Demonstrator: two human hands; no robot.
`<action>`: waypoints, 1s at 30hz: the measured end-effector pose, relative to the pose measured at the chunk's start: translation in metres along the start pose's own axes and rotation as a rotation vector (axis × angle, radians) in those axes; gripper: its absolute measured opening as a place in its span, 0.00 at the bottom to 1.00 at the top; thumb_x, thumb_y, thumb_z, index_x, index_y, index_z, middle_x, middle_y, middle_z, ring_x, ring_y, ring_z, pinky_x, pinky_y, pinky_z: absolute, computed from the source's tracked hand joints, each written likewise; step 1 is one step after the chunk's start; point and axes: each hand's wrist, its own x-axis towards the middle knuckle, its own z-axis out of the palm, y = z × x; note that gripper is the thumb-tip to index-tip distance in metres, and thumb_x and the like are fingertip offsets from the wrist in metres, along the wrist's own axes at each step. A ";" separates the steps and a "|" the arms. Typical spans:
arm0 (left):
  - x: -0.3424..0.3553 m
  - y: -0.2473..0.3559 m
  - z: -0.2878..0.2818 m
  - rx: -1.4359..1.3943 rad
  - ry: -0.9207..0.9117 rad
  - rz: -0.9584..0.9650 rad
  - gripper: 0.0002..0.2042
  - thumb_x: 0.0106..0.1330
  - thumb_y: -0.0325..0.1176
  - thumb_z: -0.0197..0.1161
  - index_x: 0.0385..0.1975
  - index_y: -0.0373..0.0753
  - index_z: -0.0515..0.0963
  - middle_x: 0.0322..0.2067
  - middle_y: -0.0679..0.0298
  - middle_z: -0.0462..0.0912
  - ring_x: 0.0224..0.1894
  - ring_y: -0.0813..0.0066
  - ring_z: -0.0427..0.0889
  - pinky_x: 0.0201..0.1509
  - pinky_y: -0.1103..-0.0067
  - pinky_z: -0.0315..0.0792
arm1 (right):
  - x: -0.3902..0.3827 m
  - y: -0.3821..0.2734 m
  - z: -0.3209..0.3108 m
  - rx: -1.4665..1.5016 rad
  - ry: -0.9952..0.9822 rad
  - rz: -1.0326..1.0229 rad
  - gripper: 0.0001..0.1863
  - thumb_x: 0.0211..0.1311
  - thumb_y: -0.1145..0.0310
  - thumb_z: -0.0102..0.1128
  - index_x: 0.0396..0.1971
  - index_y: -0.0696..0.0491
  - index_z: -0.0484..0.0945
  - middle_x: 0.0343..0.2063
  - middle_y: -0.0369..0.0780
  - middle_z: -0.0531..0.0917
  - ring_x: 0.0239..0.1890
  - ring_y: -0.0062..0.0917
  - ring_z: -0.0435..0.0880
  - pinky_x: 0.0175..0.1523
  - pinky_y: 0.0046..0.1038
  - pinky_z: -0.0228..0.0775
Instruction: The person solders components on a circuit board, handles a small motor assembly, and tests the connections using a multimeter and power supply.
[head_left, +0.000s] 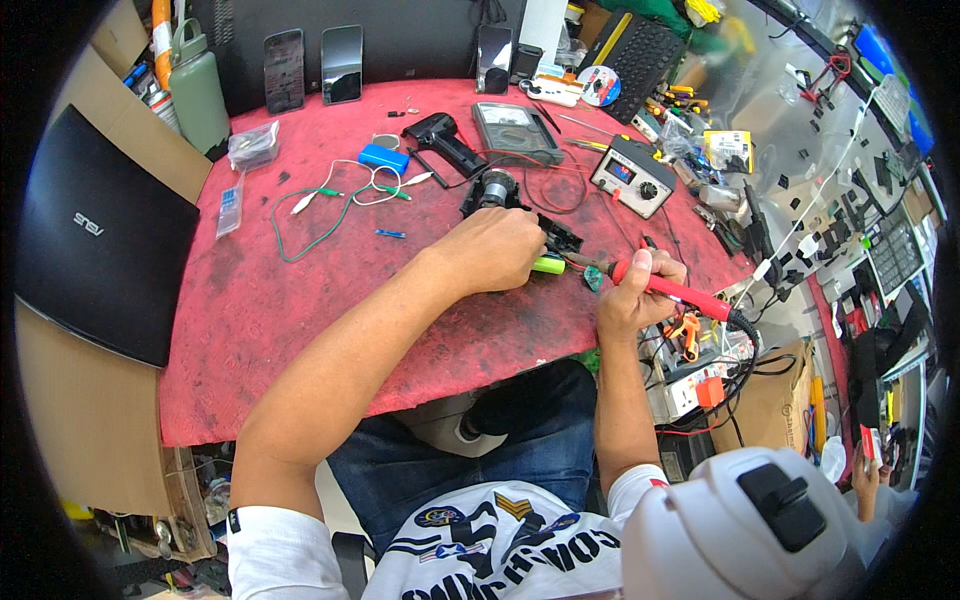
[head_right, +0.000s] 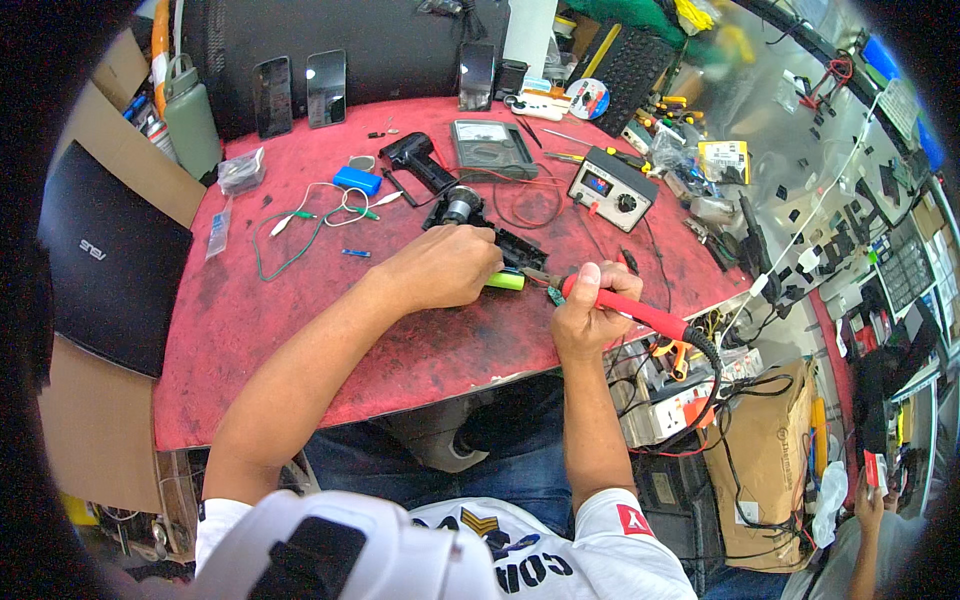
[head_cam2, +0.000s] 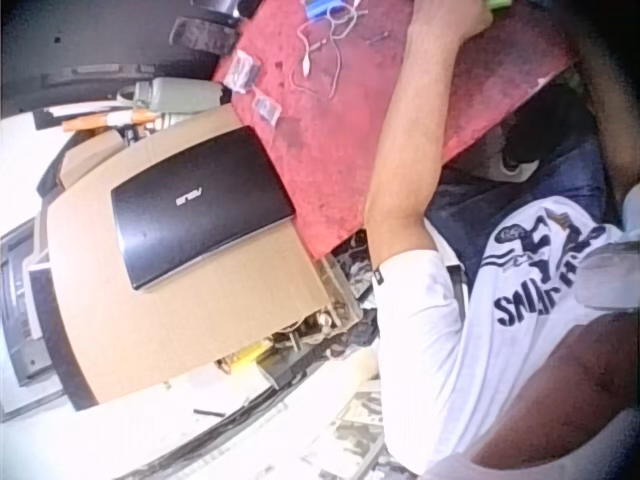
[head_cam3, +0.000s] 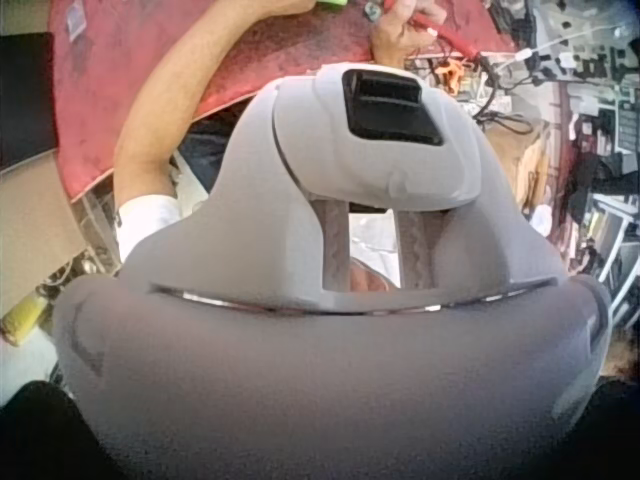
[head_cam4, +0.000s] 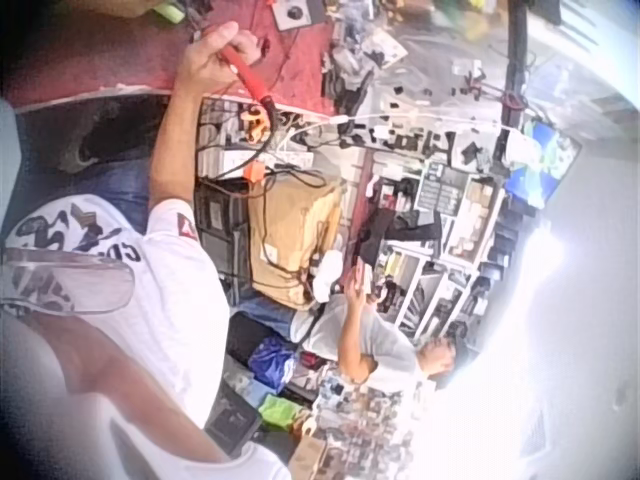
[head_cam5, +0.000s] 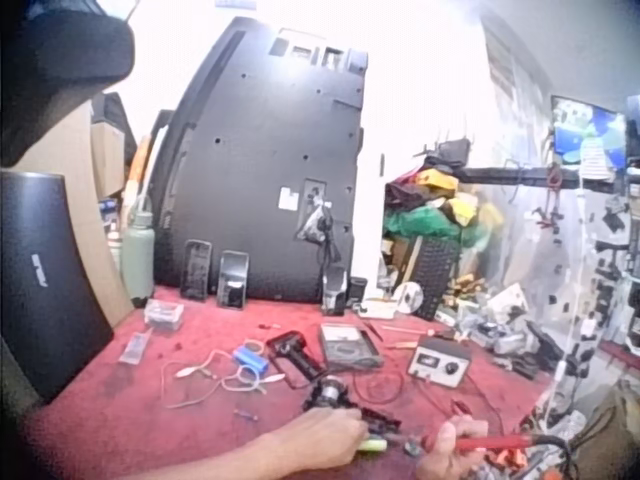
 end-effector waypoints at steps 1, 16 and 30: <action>0.000 0.000 0.000 -0.006 0.006 0.001 0.08 0.57 0.27 0.55 0.23 0.31 0.79 0.31 0.48 0.79 0.35 0.48 0.81 0.41 0.60 0.74 | 0.000 -0.001 0.000 -0.001 -0.006 -0.006 0.11 0.63 0.74 0.54 0.27 0.51 0.60 0.18 0.32 0.64 0.22 0.16 0.61 0.31 0.23 0.57; 0.001 0.001 -0.003 -0.020 -0.025 -0.024 0.09 0.58 0.28 0.54 0.23 0.31 0.79 0.30 0.47 0.79 0.36 0.47 0.81 0.42 0.59 0.74 | 0.004 0.001 -0.002 -0.053 0.129 0.050 0.11 0.63 0.69 0.57 0.25 0.52 0.65 0.19 0.33 0.68 0.22 0.16 0.64 0.31 0.23 0.58; 0.000 -0.001 -0.002 -0.051 -0.034 -0.053 0.11 0.61 0.30 0.55 0.24 0.30 0.80 0.31 0.46 0.80 0.37 0.47 0.81 0.44 0.59 0.73 | 0.006 0.010 0.000 0.031 0.084 0.091 0.13 0.64 0.73 0.54 0.20 0.52 0.64 0.16 0.30 0.66 0.20 0.11 0.61 0.27 0.19 0.53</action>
